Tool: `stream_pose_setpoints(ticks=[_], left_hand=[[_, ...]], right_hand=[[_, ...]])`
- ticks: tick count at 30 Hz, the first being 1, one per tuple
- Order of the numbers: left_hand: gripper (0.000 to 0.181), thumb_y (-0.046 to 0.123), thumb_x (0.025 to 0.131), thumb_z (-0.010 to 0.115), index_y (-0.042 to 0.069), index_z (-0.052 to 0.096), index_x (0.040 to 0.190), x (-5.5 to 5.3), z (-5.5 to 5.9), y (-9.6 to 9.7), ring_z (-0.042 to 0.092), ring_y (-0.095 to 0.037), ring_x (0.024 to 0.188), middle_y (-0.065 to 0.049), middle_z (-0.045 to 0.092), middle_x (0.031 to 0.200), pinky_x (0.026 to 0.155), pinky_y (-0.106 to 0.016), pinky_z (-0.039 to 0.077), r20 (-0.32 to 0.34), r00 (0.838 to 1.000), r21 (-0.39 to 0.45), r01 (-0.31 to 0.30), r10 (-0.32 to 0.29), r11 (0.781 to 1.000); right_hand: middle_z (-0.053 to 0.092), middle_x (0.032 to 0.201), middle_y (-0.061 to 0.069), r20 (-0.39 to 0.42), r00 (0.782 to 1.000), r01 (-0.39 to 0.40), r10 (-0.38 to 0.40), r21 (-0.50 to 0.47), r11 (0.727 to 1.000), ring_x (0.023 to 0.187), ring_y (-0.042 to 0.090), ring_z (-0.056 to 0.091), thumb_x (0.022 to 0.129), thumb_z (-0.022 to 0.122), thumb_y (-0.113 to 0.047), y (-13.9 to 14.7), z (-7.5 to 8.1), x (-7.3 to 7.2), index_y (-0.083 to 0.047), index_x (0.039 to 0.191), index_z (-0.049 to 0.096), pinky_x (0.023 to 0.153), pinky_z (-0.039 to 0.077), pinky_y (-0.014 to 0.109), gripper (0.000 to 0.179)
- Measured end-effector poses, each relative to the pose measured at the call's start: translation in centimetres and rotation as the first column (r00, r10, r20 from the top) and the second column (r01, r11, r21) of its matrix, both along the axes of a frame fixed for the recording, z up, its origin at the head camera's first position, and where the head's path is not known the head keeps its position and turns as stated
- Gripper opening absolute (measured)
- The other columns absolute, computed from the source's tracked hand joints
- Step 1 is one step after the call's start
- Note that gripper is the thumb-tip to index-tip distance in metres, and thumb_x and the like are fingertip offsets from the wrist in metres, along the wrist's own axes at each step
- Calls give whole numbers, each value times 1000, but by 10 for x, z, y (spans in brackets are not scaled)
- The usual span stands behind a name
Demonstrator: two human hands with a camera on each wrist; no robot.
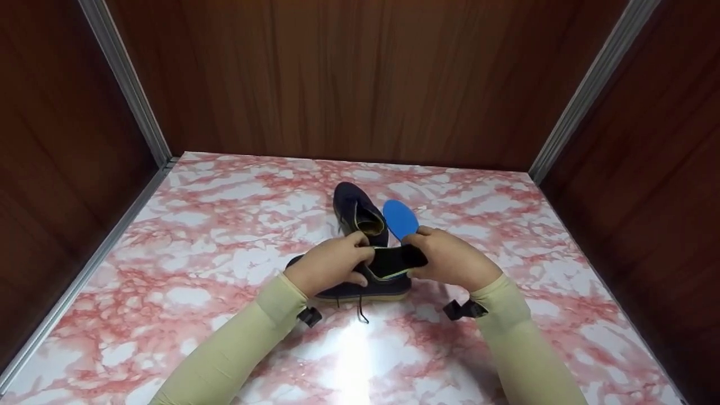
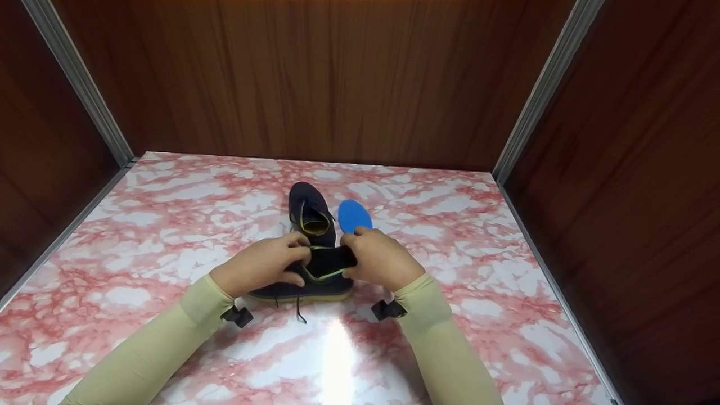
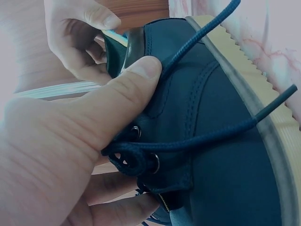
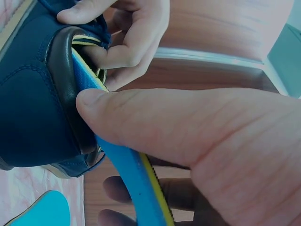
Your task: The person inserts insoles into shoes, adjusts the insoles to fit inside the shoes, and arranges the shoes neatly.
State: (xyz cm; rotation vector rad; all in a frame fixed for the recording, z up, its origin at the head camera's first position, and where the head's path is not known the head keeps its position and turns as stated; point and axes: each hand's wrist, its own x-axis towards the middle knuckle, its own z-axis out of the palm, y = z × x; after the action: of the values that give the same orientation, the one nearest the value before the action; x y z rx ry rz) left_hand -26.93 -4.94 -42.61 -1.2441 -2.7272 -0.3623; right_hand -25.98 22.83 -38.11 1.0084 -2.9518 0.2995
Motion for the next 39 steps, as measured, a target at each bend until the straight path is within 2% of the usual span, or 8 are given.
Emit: stream_pose_setpoints(ticks=[5,11,18,32,39], left_hand=[[38,47,94,84,18,68,112,-1,-1,0,72,-22,94,-6,64,133,88,-38,63,-15,1000,-5,9,-9,1000],[39,48,94,83,18,68,113,-1,0,0,72,-23,95,-6,64,134,88,-39,63,-10,1000,-16,0,0,1000],[39,47,93,84,17,69,113,0,0,0,72,-24,97,-7,64,133,89,-40,63,-10,1000,-10,3,-3,1000],[37,47,94,83,19,70,114,0,-1,-1,72,-23,95,-5,63,133,88,-39,63,-7,1000,-17,-12,12,1000],[38,47,94,84,19,70,114,0,0,1,72,-24,95,-5,63,135,89,-41,63,8,1000,-14,-15,16,1000]], right_hand=[[72,117,6,-28,999,-37,36,-34,999,102,22,72,87,94,-21,0,-1,0,-11,120,71,95,62,47,41],[71,113,5,-57,997,-49,47,-32,998,95,19,69,90,92,-22,-3,-3,0,-12,120,72,88,61,43,38],[72,114,6,-72,996,-60,58,-24,998,98,21,71,90,92,-22,-8,-6,1,-10,122,73,89,62,43,39],[71,117,9,-41,999,-13,14,12,1000,103,24,72,90,92,-26,-13,-10,2,-9,127,72,93,63,46,45],[72,117,9,29,999,25,-26,18,1000,102,22,71,89,93,-27,-8,-6,0,-6,127,72,96,62,47,48]])
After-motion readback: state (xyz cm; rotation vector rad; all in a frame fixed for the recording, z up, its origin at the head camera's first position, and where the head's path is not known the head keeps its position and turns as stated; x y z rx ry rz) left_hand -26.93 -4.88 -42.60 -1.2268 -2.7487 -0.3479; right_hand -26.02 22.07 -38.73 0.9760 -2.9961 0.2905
